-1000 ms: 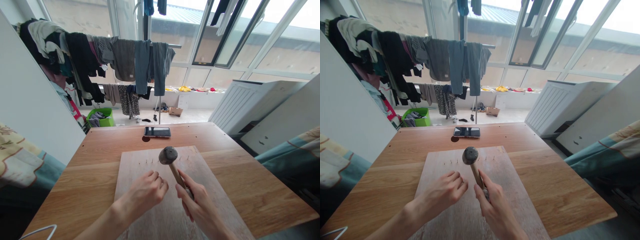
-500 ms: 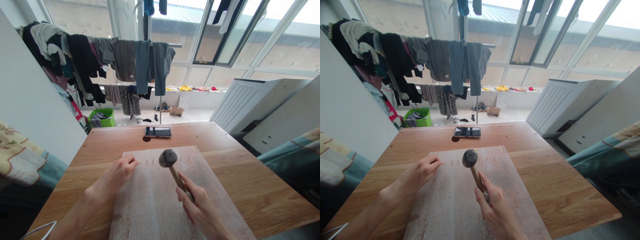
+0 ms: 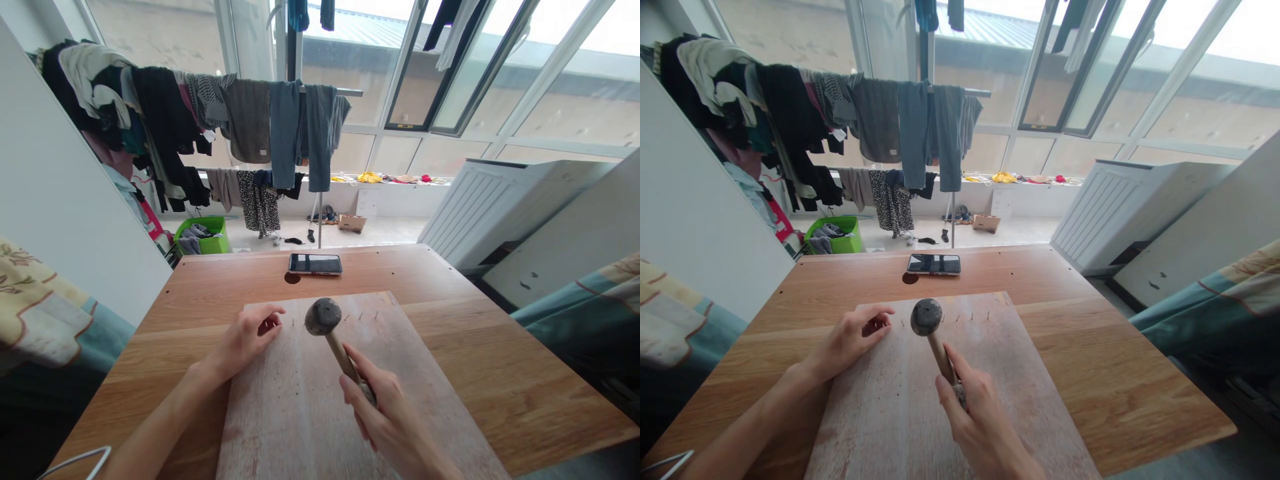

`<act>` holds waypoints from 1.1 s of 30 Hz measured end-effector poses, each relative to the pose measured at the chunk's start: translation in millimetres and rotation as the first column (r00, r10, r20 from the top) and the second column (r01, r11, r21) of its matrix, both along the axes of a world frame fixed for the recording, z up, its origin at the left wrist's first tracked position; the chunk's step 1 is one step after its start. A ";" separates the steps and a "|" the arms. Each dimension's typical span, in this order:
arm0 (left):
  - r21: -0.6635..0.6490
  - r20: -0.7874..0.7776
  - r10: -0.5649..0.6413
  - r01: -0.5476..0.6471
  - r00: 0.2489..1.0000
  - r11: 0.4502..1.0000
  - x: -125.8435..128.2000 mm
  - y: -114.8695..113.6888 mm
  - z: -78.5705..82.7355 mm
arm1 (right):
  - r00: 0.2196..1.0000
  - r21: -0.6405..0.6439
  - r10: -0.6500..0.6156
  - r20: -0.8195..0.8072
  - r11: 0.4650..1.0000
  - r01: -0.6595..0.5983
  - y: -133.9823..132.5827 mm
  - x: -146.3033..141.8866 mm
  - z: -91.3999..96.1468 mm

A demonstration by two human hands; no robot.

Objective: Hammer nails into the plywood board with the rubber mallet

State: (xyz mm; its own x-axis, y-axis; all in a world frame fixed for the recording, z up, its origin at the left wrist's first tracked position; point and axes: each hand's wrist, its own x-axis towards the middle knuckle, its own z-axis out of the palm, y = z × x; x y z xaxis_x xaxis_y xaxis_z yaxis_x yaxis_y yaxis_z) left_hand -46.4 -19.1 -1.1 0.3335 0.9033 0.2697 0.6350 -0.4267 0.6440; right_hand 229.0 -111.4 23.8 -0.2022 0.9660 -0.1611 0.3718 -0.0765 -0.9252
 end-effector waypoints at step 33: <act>0.117 0.088 0.047 -0.057 0.995 0.992 1.5 1.6 -14.3 | 0.822 -0.356 -0.459 -0.338 0.870 0.340 -49.8 12.3 -32.4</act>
